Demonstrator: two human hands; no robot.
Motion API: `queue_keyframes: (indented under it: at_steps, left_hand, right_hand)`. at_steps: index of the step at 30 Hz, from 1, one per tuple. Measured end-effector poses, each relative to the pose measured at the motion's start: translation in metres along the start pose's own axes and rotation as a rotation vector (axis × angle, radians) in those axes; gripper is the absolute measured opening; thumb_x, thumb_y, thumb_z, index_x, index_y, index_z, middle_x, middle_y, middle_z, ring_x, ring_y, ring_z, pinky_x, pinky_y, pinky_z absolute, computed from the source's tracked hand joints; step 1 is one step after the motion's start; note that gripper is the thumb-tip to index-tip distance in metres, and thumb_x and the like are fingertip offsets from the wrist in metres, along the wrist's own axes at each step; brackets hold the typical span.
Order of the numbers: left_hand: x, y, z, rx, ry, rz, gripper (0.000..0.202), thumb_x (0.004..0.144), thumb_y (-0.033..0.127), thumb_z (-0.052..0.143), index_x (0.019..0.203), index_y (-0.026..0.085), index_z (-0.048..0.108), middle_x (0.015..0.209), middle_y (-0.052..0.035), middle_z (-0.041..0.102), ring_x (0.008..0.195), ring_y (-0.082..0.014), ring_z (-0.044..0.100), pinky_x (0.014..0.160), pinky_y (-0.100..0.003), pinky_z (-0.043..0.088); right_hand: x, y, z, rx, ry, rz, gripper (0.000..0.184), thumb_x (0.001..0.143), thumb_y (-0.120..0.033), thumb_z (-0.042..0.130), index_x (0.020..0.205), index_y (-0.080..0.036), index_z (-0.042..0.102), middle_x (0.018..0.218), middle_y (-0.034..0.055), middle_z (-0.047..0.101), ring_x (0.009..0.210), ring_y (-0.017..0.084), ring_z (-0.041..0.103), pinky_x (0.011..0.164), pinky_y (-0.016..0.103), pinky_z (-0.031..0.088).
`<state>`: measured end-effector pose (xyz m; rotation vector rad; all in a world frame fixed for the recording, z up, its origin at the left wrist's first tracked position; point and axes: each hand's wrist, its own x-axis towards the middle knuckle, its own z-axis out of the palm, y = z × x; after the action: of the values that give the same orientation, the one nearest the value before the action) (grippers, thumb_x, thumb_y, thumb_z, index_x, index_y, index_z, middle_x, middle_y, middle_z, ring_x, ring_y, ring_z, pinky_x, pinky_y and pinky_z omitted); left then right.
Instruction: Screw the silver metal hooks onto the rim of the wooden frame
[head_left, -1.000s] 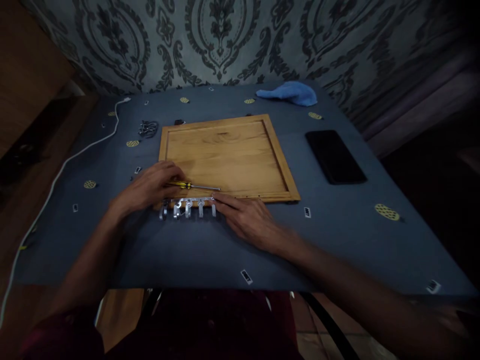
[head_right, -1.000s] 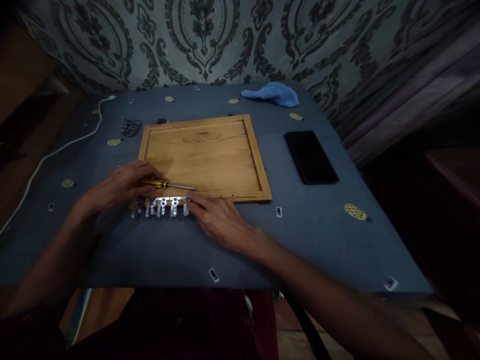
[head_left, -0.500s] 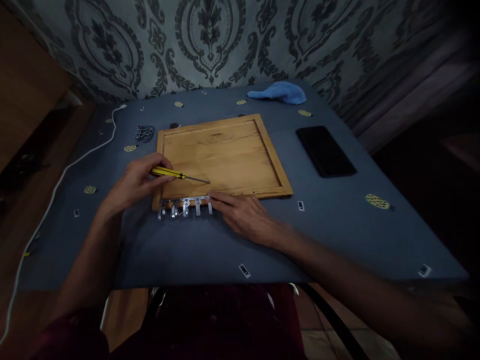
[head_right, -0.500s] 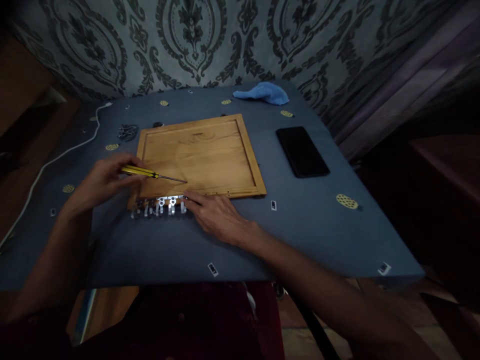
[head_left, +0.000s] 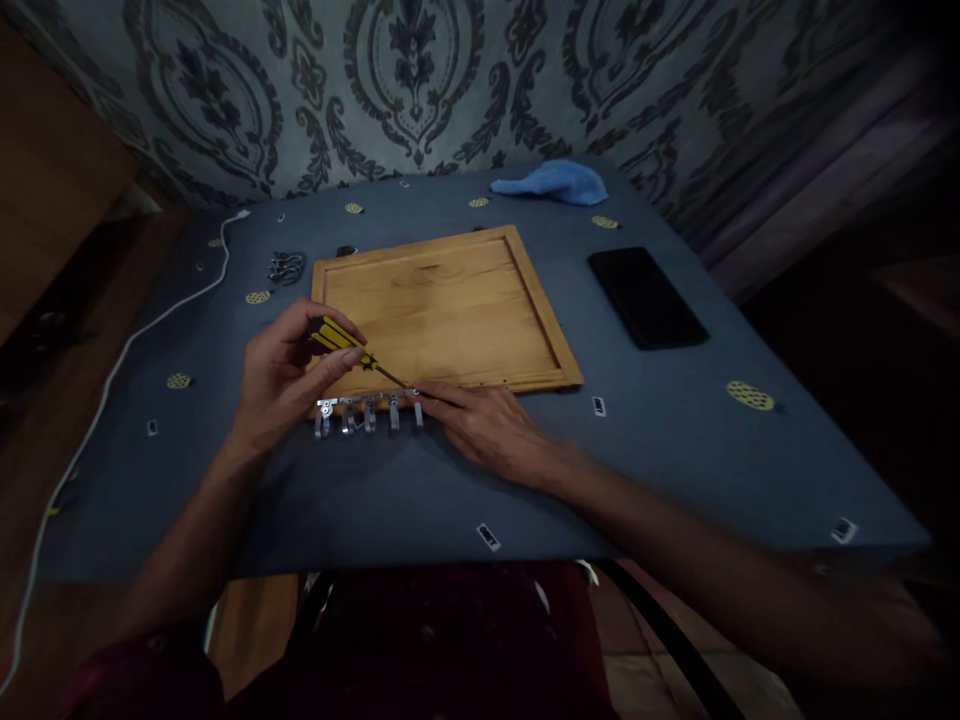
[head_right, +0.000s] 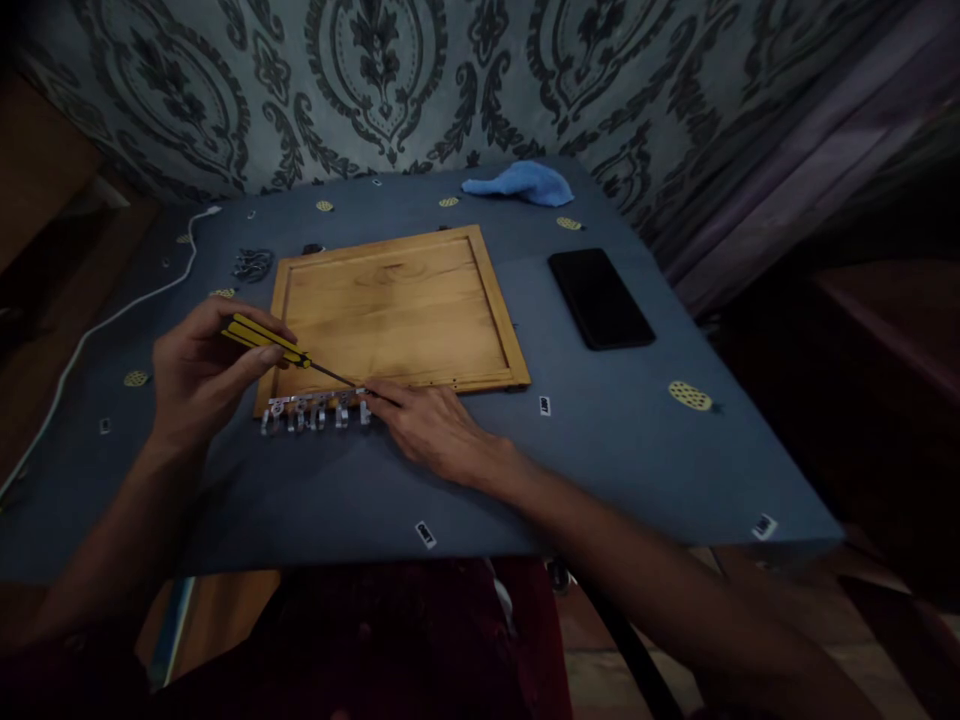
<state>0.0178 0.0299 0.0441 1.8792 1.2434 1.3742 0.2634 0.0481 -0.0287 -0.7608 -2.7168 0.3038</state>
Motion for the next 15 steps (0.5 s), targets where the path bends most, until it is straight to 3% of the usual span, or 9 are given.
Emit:
queue_keyframes:
  at_steps: [8,15]
  left_hand:
    - [-0.009,0.005,0.012,0.11,-0.045,0.018,0.016,0.091,0.033,0.074,0.1,0.023,0.066,0.092,-0.0003,0.068,0.081,-0.0122,0.066,0.073,-0.026,0.055]
    - [-0.008,0.011,0.016,0.249,-0.072,0.022,0.024,0.093,0.045,0.068,0.099,0.022,0.064,0.09,-0.0033,0.069,0.081,-0.0168,0.067,0.074,-0.032,0.055]
  right_hand:
    - [0.001,-0.003,-0.005,-0.03,-0.022,0.011,0.047,0.091,-0.003,0.053,0.134,-0.017,0.066,0.143,0.0108,0.066,0.102,0.026,0.076,0.071,0.034,0.061]
    - [0.003,-0.004,-0.004,-0.032,-0.049,0.025,0.049,0.091,-0.003,0.053,0.136,-0.017,0.065,0.144,0.0105,0.064,0.102,0.026,0.076,0.07,0.035,0.061]
